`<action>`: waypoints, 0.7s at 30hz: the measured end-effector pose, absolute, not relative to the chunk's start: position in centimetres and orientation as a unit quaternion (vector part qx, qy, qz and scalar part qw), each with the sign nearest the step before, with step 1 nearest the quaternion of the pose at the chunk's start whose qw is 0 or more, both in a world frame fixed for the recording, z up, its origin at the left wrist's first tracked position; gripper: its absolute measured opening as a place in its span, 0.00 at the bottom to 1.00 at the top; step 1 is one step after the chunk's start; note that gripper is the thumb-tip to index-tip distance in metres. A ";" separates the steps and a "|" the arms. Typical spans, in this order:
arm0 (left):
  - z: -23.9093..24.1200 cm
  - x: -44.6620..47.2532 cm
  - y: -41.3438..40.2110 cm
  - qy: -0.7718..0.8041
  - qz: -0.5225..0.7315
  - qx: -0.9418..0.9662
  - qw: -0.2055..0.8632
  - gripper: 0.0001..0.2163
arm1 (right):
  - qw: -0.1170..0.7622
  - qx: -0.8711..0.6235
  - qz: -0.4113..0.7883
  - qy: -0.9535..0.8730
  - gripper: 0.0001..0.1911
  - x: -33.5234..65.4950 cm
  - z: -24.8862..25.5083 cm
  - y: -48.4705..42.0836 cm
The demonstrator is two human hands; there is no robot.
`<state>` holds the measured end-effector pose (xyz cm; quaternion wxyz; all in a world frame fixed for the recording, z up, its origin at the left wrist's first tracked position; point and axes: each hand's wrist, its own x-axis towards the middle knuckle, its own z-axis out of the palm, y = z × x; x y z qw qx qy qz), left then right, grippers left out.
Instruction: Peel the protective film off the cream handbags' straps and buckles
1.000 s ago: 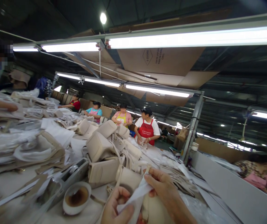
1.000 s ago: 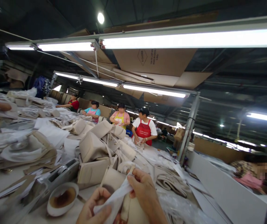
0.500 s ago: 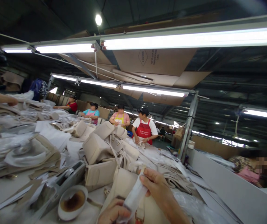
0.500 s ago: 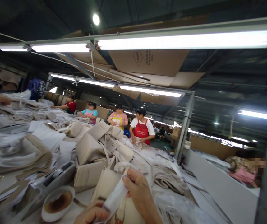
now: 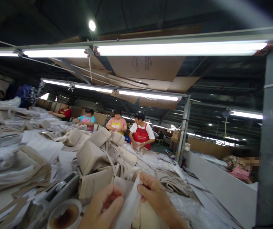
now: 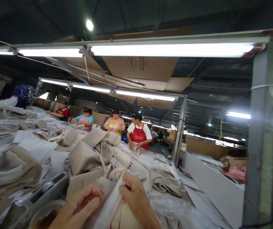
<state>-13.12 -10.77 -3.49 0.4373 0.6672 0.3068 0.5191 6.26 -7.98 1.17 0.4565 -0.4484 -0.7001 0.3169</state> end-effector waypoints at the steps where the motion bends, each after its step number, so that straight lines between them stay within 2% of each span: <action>1: -2.7 -12.5 -10.5 0.340 0.533 0.672 0.385 0.12 | 0.456 -0.446 0.321 -0.700 0.05 6.2 1.2 -8.0; 3: -1.7 -10.8 -9.5 0.370 0.538 0.685 0.323 0.07 | 0.454 -0.437 0.329 -0.703 0.06 6.2 1.3 -8.0; 5: -1.6 -9.2 -8.4 0.369 0.533 0.695 0.313 0.04 | 0.453 -0.428 0.326 -0.711 0.05 6.4 1.3 -7.9; 8: -2.2 -7.7 -6.9 0.333 0.547 0.673 0.371 0.03 | 0.459 -0.430 0.303 -0.716 0.03 6.7 1.1 -7.9; 12: -2.5 -7.3 -6.0 0.280 0.558 0.614 0.482 0.08 | 0.491 -0.457 0.239 -0.702 0.05 6.8 0.5 -8.1; 16: -1.1 -7.3 -5.8 0.292 0.521 0.609 0.522 0.08 | 0.516 -0.493 0.145 -0.685 0.13 7.0 0.6 -8.1; 21: 0.8 -7.5 -5.8 0.290 0.508 0.632 0.508 0.07 | 0.495 -0.498 0.041 -0.710 0.24 7.6 1.5 -7.6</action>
